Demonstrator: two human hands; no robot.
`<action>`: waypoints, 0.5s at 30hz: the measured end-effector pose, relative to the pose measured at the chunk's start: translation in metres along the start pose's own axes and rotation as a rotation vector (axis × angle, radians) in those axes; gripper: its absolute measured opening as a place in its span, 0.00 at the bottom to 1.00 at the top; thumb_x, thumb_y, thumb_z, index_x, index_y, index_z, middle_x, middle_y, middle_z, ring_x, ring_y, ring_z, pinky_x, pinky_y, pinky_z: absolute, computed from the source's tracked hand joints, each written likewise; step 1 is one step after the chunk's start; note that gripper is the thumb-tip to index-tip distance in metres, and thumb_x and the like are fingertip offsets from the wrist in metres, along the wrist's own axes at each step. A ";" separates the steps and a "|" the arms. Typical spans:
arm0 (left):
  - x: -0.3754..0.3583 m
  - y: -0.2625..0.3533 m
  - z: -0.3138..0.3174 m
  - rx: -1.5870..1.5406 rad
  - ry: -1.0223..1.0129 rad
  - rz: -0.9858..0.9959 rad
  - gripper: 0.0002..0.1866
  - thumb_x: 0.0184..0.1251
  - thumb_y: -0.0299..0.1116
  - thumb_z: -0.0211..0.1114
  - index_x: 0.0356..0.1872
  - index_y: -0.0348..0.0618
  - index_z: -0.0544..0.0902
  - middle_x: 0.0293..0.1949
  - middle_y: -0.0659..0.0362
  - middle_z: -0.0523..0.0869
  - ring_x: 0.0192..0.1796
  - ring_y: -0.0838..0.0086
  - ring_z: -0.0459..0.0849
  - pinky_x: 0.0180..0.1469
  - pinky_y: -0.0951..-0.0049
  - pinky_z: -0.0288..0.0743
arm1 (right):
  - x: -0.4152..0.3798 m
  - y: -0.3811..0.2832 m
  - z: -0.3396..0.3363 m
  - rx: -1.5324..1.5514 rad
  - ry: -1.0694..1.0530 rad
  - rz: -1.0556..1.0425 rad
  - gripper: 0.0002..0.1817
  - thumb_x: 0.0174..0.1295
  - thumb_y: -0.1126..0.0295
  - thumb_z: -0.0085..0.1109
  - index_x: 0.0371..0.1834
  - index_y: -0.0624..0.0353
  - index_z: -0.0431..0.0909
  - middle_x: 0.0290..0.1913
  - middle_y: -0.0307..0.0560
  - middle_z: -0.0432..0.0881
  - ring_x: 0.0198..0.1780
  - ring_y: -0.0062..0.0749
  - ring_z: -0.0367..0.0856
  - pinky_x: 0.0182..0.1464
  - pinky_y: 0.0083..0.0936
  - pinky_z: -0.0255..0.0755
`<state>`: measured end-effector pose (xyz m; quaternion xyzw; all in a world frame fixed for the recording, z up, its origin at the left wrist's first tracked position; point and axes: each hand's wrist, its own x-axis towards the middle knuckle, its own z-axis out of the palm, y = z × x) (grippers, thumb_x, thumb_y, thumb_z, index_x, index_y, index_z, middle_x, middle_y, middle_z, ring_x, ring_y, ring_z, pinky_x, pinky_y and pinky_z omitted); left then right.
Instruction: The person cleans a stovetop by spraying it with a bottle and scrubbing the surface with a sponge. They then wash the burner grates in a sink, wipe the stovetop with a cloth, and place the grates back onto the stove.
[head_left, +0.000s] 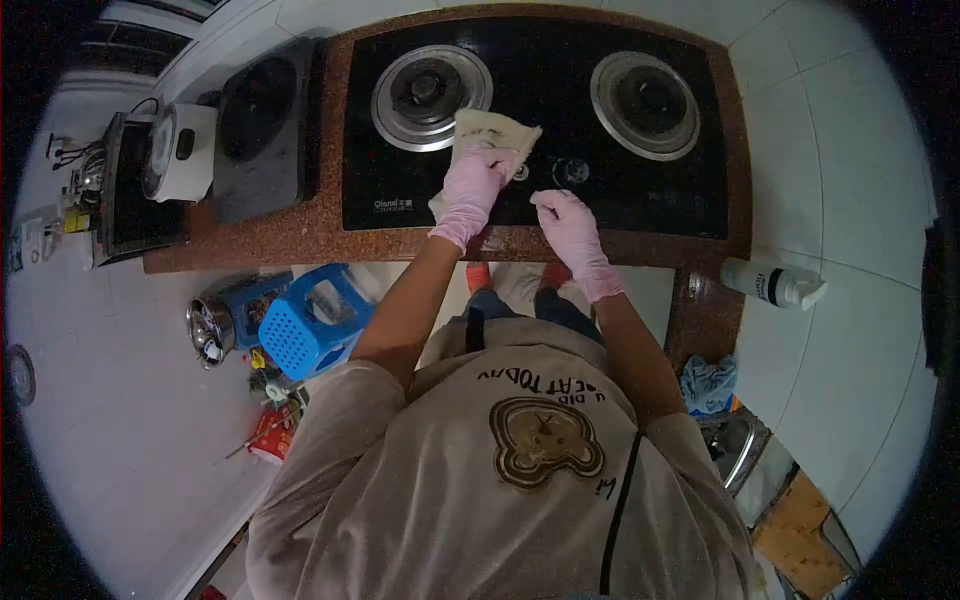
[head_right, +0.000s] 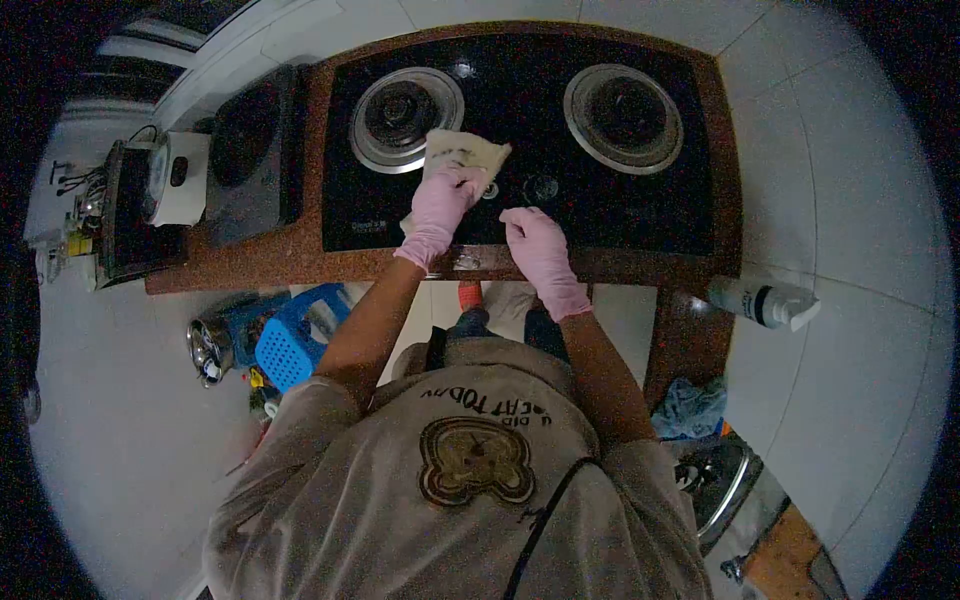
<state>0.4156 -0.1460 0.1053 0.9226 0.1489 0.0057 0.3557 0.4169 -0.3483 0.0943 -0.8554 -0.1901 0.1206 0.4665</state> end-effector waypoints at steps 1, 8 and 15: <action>0.001 0.000 -0.002 0.047 -0.036 -0.062 0.13 0.68 0.41 0.69 0.50 0.56 0.91 0.48 0.53 0.90 0.50 0.54 0.87 0.53 0.61 0.81 | -0.001 0.000 -0.001 0.025 0.012 -0.012 0.10 0.65 0.76 0.61 0.48 0.56 0.86 0.43 0.52 0.86 0.44 0.45 0.86 0.49 0.32 0.79; 0.022 -0.018 0.004 0.041 -0.111 -0.077 0.06 0.63 0.41 0.72 0.38 0.59 0.93 0.39 0.58 0.91 0.43 0.60 0.89 0.46 0.65 0.81 | -0.003 0.010 0.002 0.088 -0.017 -0.015 0.14 0.62 0.81 0.62 0.49 0.56 0.86 0.45 0.45 0.85 0.42 0.33 0.85 0.47 0.25 0.80; 0.059 0.022 -0.005 0.123 -0.350 0.094 0.05 0.59 0.40 0.68 0.32 0.56 0.90 0.35 0.56 0.91 0.41 0.56 0.89 0.44 0.61 0.81 | -0.003 0.004 0.008 0.002 -0.082 0.084 0.15 0.59 0.78 0.64 0.49 0.54 0.85 0.45 0.48 0.84 0.42 0.40 0.85 0.47 0.31 0.80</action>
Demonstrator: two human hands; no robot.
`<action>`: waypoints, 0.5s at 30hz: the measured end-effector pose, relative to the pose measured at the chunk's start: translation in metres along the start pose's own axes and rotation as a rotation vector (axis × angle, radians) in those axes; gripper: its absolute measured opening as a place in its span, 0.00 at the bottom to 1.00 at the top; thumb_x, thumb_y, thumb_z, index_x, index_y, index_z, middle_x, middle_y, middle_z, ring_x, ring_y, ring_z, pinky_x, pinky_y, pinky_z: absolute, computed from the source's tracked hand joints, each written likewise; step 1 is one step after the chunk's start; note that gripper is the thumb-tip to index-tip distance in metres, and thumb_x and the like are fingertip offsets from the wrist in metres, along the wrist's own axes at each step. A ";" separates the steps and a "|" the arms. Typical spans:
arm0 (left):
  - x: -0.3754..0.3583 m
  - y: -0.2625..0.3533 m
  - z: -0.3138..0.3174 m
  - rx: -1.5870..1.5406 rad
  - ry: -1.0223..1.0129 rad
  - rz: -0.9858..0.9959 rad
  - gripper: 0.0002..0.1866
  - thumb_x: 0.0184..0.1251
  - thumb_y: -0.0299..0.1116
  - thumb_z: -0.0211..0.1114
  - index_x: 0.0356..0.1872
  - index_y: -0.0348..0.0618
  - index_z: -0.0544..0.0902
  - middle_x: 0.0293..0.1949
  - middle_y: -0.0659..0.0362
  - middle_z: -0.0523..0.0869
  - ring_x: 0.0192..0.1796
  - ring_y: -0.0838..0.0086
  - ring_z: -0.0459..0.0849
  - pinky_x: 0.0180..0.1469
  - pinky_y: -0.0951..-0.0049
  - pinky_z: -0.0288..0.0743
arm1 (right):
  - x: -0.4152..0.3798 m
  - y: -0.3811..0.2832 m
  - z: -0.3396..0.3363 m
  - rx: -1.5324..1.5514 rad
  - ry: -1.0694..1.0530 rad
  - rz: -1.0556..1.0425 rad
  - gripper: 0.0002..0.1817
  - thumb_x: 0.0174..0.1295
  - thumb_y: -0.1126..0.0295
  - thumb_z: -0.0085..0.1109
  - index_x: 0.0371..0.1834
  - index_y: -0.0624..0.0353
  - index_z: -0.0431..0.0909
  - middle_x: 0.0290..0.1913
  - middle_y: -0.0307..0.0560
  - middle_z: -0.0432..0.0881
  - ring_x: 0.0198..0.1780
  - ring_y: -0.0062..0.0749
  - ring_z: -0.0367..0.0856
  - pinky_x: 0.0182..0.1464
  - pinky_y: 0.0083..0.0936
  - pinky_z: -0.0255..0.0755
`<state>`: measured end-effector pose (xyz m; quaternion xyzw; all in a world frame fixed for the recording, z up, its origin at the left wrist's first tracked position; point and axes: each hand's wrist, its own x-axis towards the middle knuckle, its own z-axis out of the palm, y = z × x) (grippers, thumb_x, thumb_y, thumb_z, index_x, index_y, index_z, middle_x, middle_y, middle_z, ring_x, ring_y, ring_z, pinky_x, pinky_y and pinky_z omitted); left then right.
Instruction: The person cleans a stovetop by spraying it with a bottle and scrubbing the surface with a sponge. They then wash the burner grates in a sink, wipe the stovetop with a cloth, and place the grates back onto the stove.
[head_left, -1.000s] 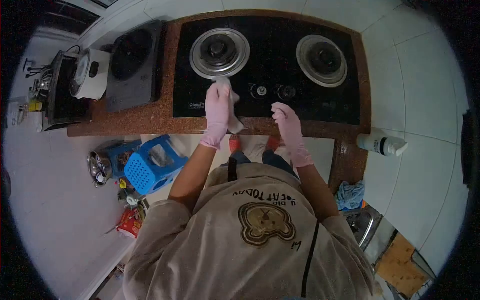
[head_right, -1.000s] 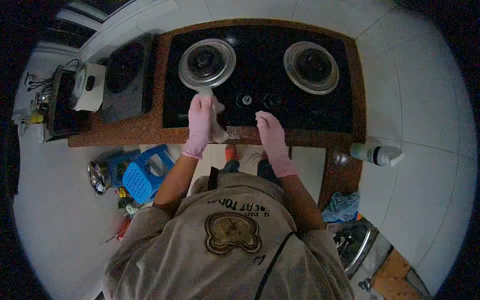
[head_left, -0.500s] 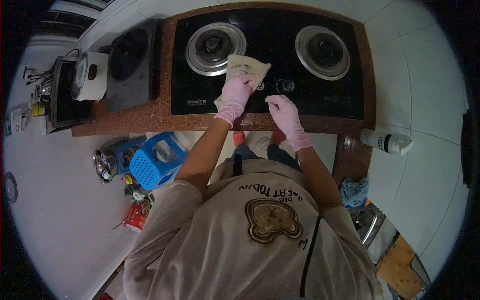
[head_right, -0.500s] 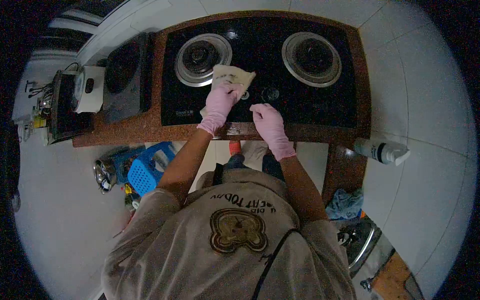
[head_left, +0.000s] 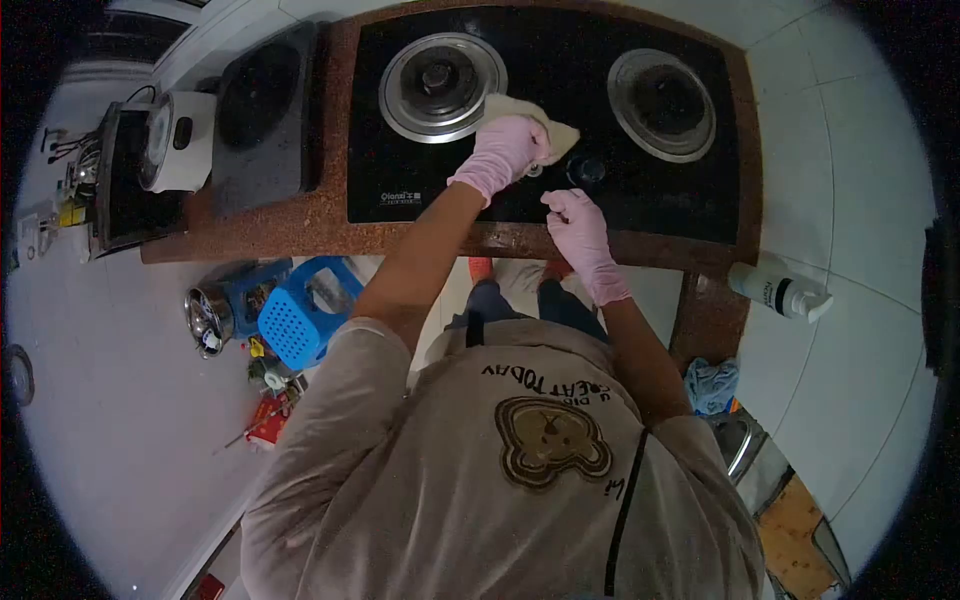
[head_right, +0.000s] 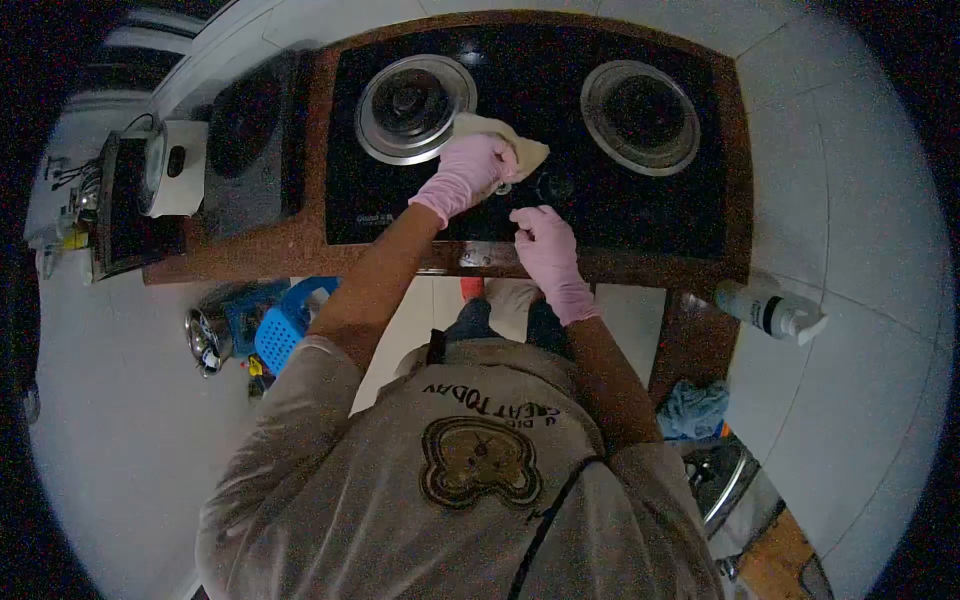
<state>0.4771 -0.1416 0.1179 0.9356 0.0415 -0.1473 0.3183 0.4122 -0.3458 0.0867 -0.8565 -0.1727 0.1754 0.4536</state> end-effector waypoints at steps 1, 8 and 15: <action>0.000 -0.005 0.005 -0.015 0.039 0.031 0.06 0.60 0.41 0.68 0.33 0.56 0.90 0.36 0.56 0.91 0.42 0.55 0.88 0.45 0.60 0.81 | -0.001 -0.002 -0.002 0.007 0.017 -0.016 0.14 0.60 0.78 0.64 0.49 0.54 0.85 0.46 0.48 0.84 0.43 0.40 0.86 0.48 0.31 0.81; -0.020 -0.043 0.015 -0.155 0.188 0.138 0.05 0.61 0.40 0.69 0.33 0.55 0.90 0.40 0.57 0.90 0.46 0.58 0.88 0.47 0.62 0.80 | -0.002 -0.010 -0.011 0.049 -0.025 0.019 0.15 0.60 0.80 0.63 0.50 0.56 0.85 0.47 0.49 0.84 0.47 0.41 0.86 0.51 0.31 0.81; -0.024 -0.015 0.017 -0.022 0.213 -0.083 0.08 0.60 0.43 0.72 0.33 0.54 0.89 0.36 0.55 0.89 0.44 0.57 0.89 0.45 0.60 0.81 | -0.001 0.000 -0.008 0.093 -0.027 -0.025 0.16 0.59 0.80 0.64 0.51 0.56 0.85 0.47 0.48 0.84 0.47 0.39 0.86 0.52 0.30 0.81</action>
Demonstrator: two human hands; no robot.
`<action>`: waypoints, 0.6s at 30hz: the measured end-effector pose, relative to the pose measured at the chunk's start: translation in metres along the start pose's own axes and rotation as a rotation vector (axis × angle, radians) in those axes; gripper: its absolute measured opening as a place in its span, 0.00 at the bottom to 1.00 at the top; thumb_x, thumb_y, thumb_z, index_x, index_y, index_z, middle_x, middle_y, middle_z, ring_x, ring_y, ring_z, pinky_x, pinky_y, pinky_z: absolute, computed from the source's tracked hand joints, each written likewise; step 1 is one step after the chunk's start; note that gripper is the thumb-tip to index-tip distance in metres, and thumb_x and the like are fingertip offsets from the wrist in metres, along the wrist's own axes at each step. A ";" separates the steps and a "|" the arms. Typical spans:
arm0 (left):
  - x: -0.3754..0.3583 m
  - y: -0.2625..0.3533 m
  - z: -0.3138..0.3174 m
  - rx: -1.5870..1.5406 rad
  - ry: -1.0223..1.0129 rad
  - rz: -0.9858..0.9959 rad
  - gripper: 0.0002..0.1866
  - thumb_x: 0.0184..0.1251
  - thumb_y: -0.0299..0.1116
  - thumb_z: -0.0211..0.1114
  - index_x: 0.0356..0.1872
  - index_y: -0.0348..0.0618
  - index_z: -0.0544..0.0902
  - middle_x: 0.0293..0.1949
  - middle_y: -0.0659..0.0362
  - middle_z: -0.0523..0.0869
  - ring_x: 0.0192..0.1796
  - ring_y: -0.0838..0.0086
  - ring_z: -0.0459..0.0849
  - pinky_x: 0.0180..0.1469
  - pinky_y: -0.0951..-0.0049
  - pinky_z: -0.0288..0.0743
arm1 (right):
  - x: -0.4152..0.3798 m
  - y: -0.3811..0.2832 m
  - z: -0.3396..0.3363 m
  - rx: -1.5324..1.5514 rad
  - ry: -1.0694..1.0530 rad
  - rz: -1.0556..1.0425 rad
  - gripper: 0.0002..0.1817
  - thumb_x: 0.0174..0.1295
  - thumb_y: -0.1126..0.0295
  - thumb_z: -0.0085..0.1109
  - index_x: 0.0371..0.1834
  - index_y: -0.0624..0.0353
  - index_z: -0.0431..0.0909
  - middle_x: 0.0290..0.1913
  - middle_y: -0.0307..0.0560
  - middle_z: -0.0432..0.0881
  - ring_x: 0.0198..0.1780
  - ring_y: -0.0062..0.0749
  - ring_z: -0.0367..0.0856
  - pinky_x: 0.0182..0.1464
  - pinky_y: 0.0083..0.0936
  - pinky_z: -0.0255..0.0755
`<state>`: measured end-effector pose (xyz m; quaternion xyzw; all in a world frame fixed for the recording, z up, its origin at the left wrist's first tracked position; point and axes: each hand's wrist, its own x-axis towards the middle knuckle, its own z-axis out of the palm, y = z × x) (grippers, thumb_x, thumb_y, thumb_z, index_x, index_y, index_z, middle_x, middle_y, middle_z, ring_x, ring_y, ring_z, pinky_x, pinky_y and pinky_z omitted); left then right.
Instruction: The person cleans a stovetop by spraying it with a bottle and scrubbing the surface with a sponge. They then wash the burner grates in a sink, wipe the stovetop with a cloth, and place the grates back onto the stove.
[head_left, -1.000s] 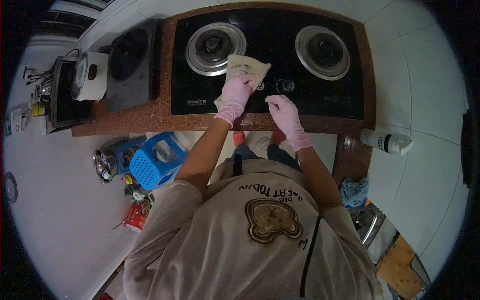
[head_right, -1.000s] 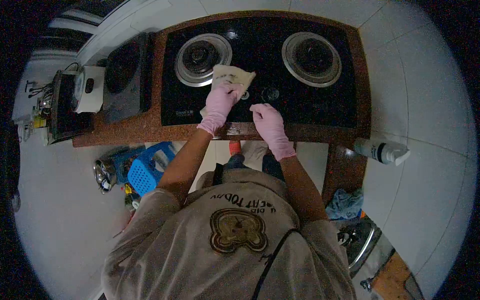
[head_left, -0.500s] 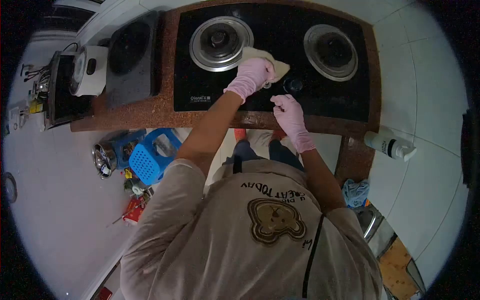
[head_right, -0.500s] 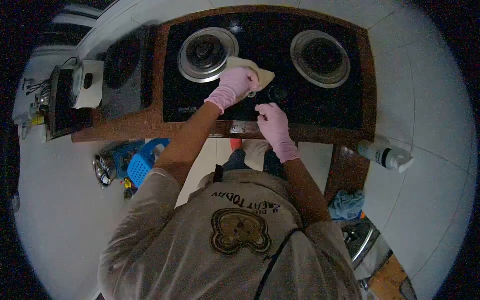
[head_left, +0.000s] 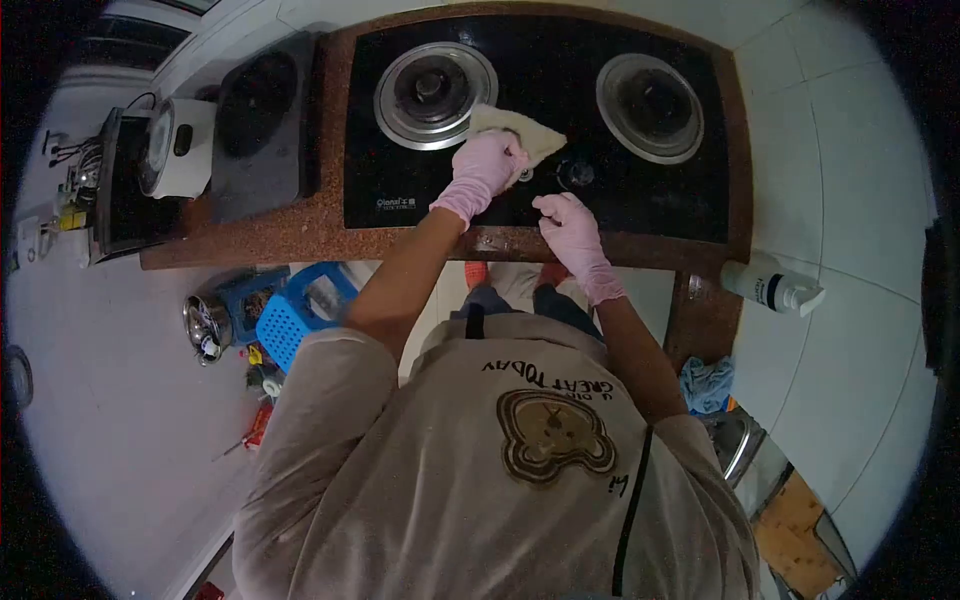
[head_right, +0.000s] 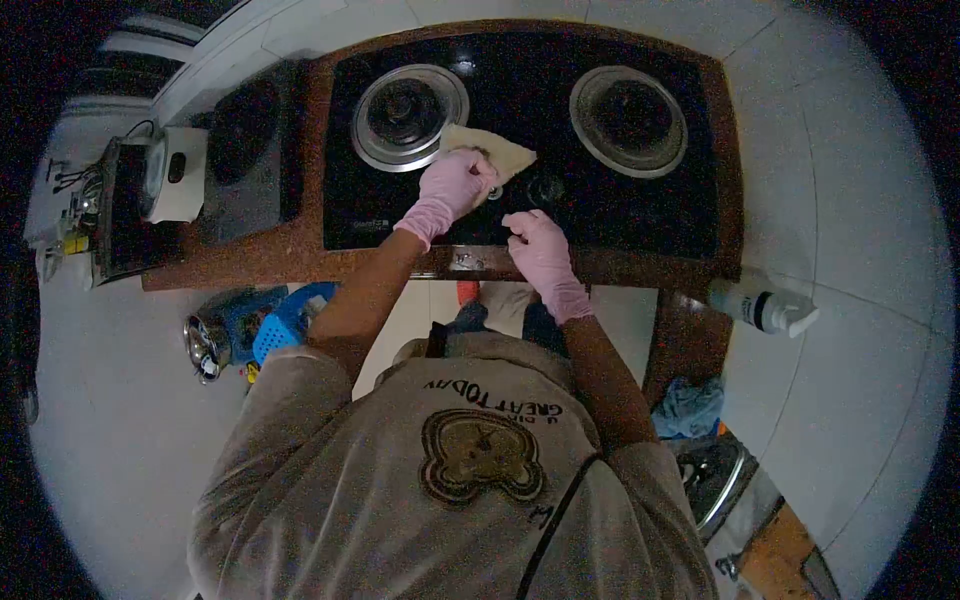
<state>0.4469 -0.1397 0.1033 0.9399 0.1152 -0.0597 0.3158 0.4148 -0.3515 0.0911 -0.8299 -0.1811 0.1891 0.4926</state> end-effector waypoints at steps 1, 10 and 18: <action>-0.005 -0.007 0.005 0.003 0.118 0.036 0.09 0.60 0.45 0.73 0.33 0.53 0.89 0.36 0.55 0.89 0.43 0.56 0.88 0.45 0.59 0.81 | 0.000 0.002 0.001 0.001 -0.005 0.006 0.16 0.59 0.80 0.64 0.51 0.56 0.85 0.47 0.48 0.84 0.47 0.39 0.86 0.53 0.30 0.81; -0.089 -0.013 -0.003 0.282 0.506 0.386 0.19 0.67 0.40 0.68 0.57 0.49 0.85 0.49 0.49 0.84 0.48 0.53 0.84 0.51 0.56 0.79 | 0.000 -0.004 -0.006 0.007 -0.018 0.004 0.16 0.60 0.81 0.63 0.51 0.58 0.85 0.47 0.45 0.82 0.48 0.35 0.85 0.54 0.27 0.80; -0.082 -0.006 0.034 -0.037 0.233 0.356 0.15 0.65 0.21 0.65 0.53 0.37 0.86 0.43 0.49 0.86 0.44 0.53 0.85 0.48 0.62 0.80 | 0.001 0.001 -0.005 0.107 -0.065 0.039 0.16 0.61 0.82 0.62 0.52 0.59 0.84 0.45 0.45 0.80 0.48 0.33 0.84 0.54 0.25 0.78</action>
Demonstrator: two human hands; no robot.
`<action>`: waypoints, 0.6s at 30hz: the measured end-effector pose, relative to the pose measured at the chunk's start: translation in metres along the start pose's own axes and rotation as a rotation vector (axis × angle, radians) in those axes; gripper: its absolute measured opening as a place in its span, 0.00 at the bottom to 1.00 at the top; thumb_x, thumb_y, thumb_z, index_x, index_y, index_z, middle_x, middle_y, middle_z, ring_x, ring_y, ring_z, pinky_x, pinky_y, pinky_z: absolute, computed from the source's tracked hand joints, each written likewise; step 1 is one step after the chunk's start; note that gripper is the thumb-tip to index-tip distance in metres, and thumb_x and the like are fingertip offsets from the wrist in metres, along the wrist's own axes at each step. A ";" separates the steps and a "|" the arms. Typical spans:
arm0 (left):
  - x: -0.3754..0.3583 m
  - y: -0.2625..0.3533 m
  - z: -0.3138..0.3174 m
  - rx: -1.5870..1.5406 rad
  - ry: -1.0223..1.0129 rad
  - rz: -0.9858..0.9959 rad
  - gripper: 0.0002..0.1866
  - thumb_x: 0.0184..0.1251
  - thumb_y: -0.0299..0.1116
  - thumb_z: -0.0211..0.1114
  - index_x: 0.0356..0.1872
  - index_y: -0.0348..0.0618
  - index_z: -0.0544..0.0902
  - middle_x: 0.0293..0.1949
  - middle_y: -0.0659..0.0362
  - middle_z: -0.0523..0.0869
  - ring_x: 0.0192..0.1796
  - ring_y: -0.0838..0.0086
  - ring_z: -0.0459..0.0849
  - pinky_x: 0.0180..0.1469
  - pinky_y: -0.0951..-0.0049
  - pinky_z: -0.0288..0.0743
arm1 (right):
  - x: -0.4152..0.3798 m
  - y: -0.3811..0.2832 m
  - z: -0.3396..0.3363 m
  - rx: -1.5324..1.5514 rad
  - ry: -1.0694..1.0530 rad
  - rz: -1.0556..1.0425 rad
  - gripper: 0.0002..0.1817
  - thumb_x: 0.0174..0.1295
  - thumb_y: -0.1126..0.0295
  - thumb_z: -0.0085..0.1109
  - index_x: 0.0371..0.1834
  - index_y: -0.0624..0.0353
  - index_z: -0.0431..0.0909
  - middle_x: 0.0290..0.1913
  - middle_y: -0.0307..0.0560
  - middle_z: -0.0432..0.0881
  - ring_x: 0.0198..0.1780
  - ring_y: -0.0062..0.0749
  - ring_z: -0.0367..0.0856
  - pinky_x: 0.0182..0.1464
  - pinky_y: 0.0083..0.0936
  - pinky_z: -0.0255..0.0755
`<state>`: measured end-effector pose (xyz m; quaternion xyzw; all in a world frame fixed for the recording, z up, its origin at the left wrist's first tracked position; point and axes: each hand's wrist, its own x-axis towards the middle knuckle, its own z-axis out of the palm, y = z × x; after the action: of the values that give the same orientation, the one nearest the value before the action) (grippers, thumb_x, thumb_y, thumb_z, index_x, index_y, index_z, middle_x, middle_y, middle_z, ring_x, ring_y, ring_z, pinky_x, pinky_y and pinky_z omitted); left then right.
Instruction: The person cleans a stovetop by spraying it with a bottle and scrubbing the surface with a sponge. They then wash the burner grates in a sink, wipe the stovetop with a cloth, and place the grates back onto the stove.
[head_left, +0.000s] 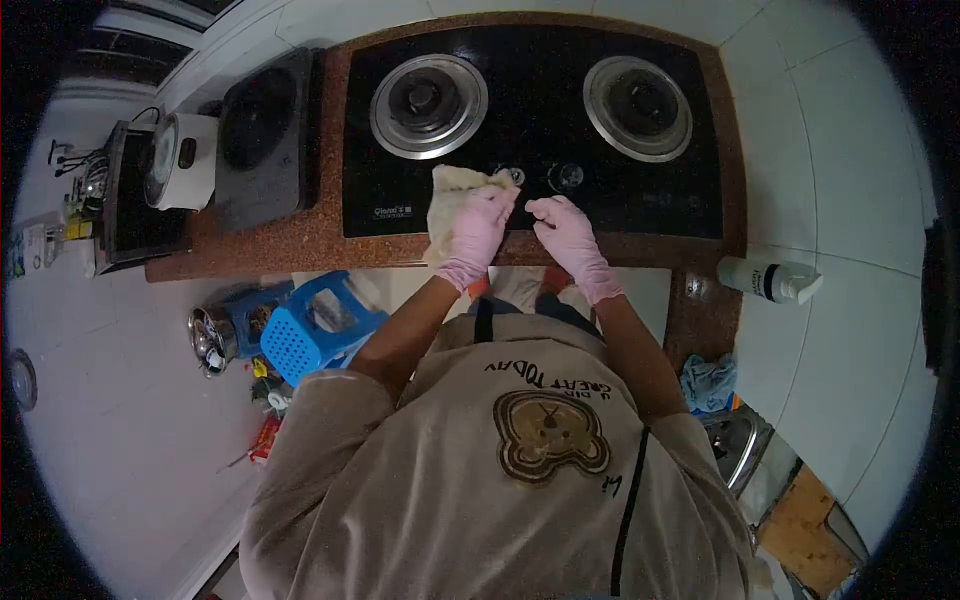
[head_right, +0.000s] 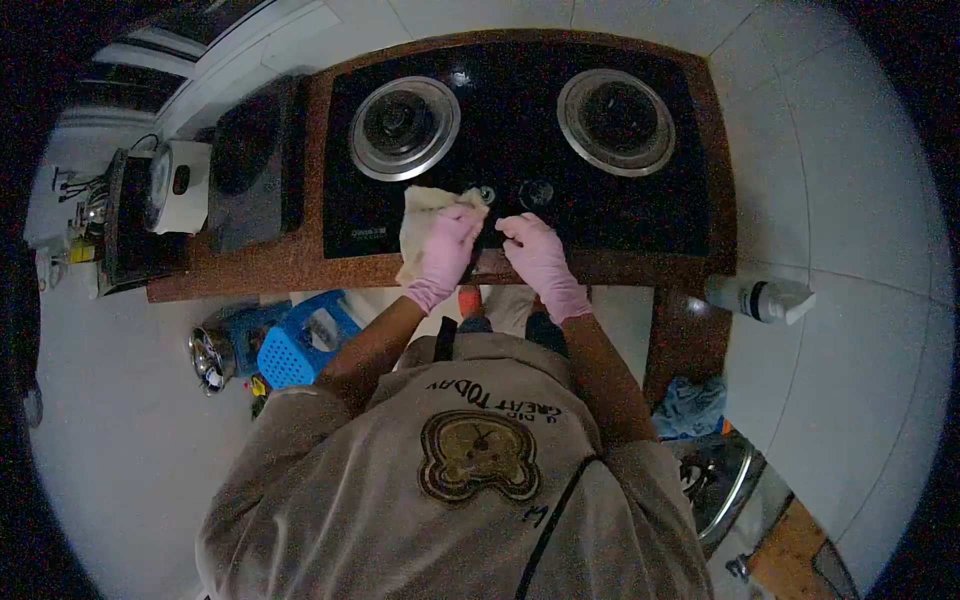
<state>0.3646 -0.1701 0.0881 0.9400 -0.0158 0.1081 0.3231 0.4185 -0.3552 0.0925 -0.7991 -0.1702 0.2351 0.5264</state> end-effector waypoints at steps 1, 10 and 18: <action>0.002 -0.001 0.015 0.062 -0.053 0.026 0.17 0.66 0.22 0.64 0.55 0.38 0.85 0.45 0.49 0.86 0.46 0.53 0.84 0.49 0.61 0.80 | 0.001 0.000 0.000 -0.028 0.011 -0.021 0.16 0.60 0.82 0.62 0.52 0.58 0.84 0.45 0.45 0.80 0.48 0.33 0.83 0.54 0.25 0.78; -0.004 -0.017 -0.015 0.405 -0.067 -0.060 0.20 0.68 0.28 0.60 0.61 0.48 0.81 0.45 0.54 0.84 0.44 0.54 0.84 0.43 0.56 0.81 | -0.005 -0.003 -0.002 -0.096 0.044 -0.051 0.16 0.60 0.79 0.62 0.51 0.56 0.84 0.47 0.47 0.84 0.48 0.39 0.86 0.53 0.31 0.81; 0.027 -0.011 0.002 0.473 0.105 0.122 0.11 0.76 0.31 0.60 0.52 0.42 0.85 0.38 0.47 0.85 0.37 0.50 0.84 0.39 0.57 0.79 | -0.007 -0.005 -0.003 -0.163 0.056 -0.097 0.16 0.61 0.83 0.60 0.52 0.58 0.85 0.46 0.46 0.82 0.47 0.34 0.85 0.52 0.26 0.79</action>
<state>0.3926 -0.1621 0.0857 0.9799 -0.0298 0.1768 0.0872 0.4144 -0.3589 0.0993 -0.8365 -0.2126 0.1721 0.4748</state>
